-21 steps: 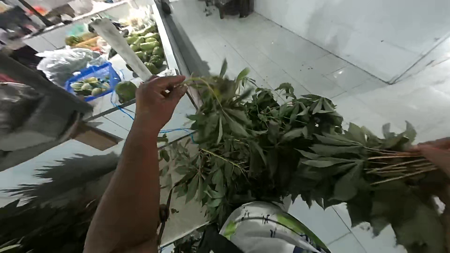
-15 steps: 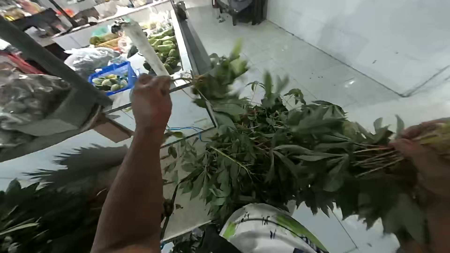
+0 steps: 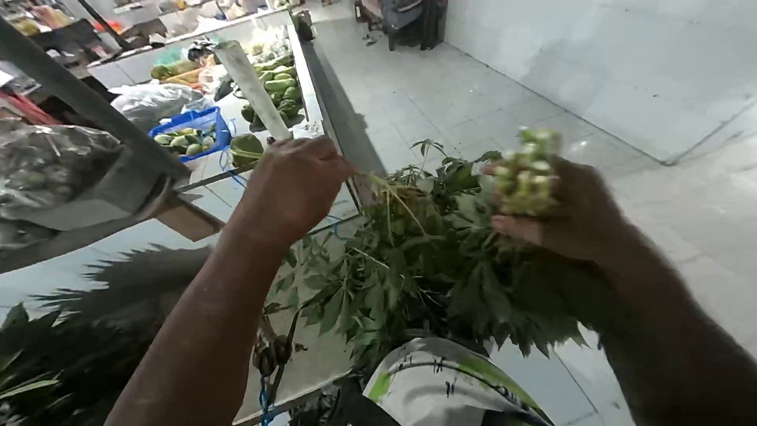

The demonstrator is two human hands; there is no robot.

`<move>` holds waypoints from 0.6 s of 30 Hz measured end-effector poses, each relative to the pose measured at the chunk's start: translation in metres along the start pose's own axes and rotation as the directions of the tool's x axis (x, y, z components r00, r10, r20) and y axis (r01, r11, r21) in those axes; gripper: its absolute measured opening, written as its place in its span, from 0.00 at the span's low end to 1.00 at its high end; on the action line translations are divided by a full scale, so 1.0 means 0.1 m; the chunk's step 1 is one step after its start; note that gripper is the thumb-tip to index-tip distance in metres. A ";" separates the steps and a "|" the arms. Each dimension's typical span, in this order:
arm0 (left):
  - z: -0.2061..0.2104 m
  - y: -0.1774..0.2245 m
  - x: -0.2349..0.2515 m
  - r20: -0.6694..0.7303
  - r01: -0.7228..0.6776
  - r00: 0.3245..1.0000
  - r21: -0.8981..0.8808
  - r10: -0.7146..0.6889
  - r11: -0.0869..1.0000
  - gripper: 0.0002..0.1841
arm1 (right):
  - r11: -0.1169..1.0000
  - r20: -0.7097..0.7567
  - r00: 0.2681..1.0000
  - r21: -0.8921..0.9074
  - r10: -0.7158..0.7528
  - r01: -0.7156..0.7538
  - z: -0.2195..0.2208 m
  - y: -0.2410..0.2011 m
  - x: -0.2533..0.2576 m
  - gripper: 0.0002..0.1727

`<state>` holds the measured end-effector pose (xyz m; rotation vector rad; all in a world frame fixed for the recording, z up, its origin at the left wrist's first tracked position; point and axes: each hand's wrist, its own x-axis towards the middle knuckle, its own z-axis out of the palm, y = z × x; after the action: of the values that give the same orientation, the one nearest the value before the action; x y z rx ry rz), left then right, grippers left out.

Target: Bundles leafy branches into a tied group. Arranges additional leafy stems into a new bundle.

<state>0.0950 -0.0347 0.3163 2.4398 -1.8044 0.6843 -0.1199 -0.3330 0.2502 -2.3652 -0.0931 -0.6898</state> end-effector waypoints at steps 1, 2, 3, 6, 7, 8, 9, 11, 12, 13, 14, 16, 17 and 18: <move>-0.01 0.09 0.03 0.002 -0.054 0.999 -0.018 0.054 0.998 0.12 | 0.999 0.036 0.999 0.023 -0.038 0.037 0.10 -0.05 0.13 0.37; -0.02 0.18 0.05 0.001 -0.093 0.996 -0.033 0.093 0.995 0.12 | 0.997 0.084 0.995 0.064 -0.050 0.045 0.21 -0.10 0.25 0.37; -0.03 0.26 0.06 -0.009 -0.123 0.992 -0.041 0.122 0.992 0.12 | 0.995 0.147 0.988 0.096 -0.049 0.035 0.30 -0.13 0.35 0.38; -0.02 0.38 0.05 -0.060 -0.182 0.981 0.014 0.183 0.983 0.11 | 0.988 0.284 0.958 0.153 -0.027 -0.017 0.61 -0.20 0.50 0.30; -0.01 0.39 0.03 -0.064 -0.177 0.982 0.046 0.180 0.983 0.11 | 0.981 0.326 0.945 0.185 -0.011 -0.053 0.69 -0.20 0.52 0.30; 0.03 0.39 0.01 -0.075 -0.157 0.984 0.068 0.162 0.985 0.11 | 0.973 0.340 0.940 0.215 0.002 -0.080 0.76 -0.20 0.53 0.32; 0.09 0.40 -0.03 -0.100 -0.122 0.986 0.085 0.130 0.989 0.11 | 0.964 0.331 0.943 0.243 0.022 -0.108 0.83 -0.20 0.52 0.33; 0.24 0.45 -0.09 -0.201 0.004 0.980 0.058 0.008 0.998 0.10 | 0.942 0.269 0.962 0.308 0.050 -0.135 1.00 -0.23 0.49 0.33; 0.34 0.49 -0.11 -0.269 0.090 0.959 0.008 -0.084 0.996 0.10 | 0.927 0.240 0.969 0.351 0.049 -0.134 1.08 -0.24 0.48 0.33; 0.43 0.54 -0.14 -0.322 0.188 0.925 -0.077 -0.202 0.979 0.10 | 0.908 0.219 0.975 0.397 0.047 -0.133 1.16 -0.26 0.47 0.33; 0.51 0.57 -0.17 -0.348 0.286 0.874 -0.195 -0.339 0.938 0.11 | 0.886 0.211 0.976 0.443 0.047 -0.139 1.23 -0.28 0.47 0.33; 0.58 0.53 -0.32 -0.334 0.433 0.721 -0.466 -0.606 0.772 0.12 | 0.840 0.246 0.968 0.514 0.049 -0.173 1.34 -0.25 0.46 0.34; 0.59 0.45 -0.47 -0.309 0.453 0.622 -0.608 -0.719 0.652 0.13 | 0.817 0.275 0.960 0.543 0.043 -0.192 1.39 -0.20 0.44 0.35; 0.58 0.36 -0.66 -0.274 0.436 0.528 -0.725 -0.804 0.534 0.13 | 0.795 0.297 0.954 0.569 0.039 -0.210 1.44 -0.14 0.42 0.36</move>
<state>0.0656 -0.0027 0.2315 1.9052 -0.5814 0.5776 -0.0215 -0.2380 0.1872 -1.8101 -0.2335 -0.2109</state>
